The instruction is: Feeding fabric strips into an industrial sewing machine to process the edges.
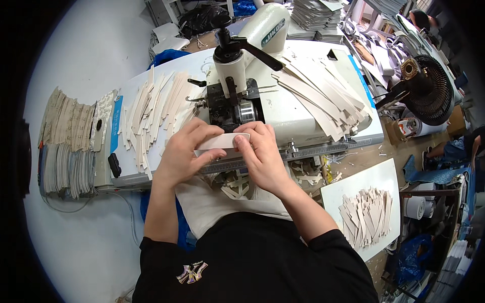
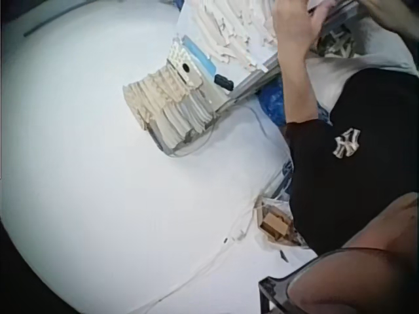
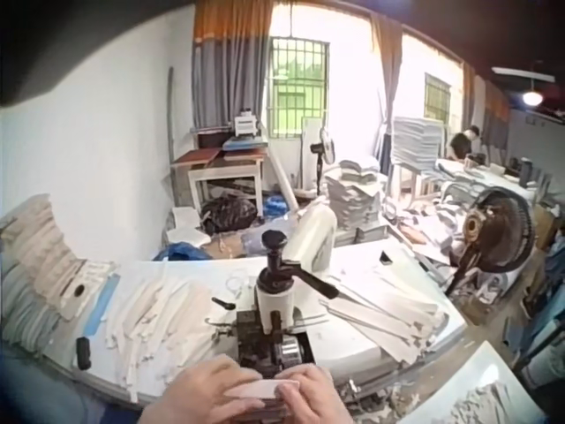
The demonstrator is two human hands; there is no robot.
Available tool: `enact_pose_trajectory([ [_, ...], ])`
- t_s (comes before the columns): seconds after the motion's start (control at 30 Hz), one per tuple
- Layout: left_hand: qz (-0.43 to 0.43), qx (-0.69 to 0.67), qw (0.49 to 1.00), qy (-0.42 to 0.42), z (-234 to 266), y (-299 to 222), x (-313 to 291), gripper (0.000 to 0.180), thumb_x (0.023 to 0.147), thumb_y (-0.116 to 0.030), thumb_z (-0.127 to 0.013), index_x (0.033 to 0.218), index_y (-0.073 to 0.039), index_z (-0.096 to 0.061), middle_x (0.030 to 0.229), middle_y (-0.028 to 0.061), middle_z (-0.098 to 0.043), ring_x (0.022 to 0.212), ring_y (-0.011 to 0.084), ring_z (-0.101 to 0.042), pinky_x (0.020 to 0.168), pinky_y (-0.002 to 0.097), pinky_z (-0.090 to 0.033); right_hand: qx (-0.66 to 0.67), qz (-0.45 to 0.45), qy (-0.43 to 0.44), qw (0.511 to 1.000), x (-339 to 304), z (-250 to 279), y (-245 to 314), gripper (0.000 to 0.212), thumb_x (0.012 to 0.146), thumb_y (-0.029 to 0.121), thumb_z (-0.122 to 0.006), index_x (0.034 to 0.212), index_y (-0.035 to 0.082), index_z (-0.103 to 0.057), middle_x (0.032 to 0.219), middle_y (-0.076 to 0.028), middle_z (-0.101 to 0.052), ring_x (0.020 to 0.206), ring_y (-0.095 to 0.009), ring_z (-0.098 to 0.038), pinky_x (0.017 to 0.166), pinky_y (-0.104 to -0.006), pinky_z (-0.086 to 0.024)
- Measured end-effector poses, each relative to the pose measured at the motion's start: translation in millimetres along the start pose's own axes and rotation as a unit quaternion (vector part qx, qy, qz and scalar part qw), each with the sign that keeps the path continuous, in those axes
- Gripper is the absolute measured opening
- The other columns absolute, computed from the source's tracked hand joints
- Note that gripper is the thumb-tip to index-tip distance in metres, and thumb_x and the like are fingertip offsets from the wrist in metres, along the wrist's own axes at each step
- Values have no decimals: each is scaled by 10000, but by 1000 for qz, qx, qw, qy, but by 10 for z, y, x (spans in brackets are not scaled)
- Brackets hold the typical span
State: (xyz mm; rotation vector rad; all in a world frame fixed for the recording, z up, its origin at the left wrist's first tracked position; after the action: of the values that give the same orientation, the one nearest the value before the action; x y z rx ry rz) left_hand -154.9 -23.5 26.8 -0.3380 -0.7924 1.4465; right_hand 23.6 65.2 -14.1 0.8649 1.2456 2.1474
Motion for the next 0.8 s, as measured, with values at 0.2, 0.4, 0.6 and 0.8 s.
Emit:
enact_pose_trajectory([
  [0.2,34,63,996,-55,78,416,108,381,894,-271,-882,1195,-65,-771,1082,77,-688,871,239,-693,741,344,-560,-101,18,-82,991,165,305,-125,165,1061,191,-643,1060,35,-695,1290,-113,-645,1215,-290,-517,1096,-402,-397],
  [0.4,18,103,992,-66,21,511,225,363,888,-303,-878,1151,-66,-798,1081,90,-698,865,274,-722,760,389,-585,-228,27,-113,967,371,372,-216,199,1007,223,-712,1089,42,-703,1314,-110,-653,1236,-320,-525,1112,-441,-393],
  [0.6,-38,126,989,-68,-142,415,411,334,874,-302,-881,1105,-70,-812,1053,91,-698,865,291,-728,768,410,-592,-285,34,-94,953,533,280,-232,212,990,219,-730,1103,41,-710,1286,-109,-669,1226,-328,-546,1102,-441,-401],
  [0.8,-38,91,990,-97,-269,422,442,299,866,-258,-884,1076,-56,-818,1016,91,-694,855,298,-717,766,412,-590,-286,37,-130,949,540,565,-289,187,992,178,-727,1104,30,-707,1257,-103,-677,1207,-298,-554,1088,-412,-411],
])
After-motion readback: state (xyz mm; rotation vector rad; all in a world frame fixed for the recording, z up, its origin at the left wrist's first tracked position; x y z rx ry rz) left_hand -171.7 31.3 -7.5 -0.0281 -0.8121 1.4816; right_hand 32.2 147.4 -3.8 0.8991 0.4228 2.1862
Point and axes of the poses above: each hand's wrist, its own x-axis towards the middle knuckle, its own z-axis out of the back of the hand, y = z × x, the point moved 5 cm from there along x, towards the middle knuckle
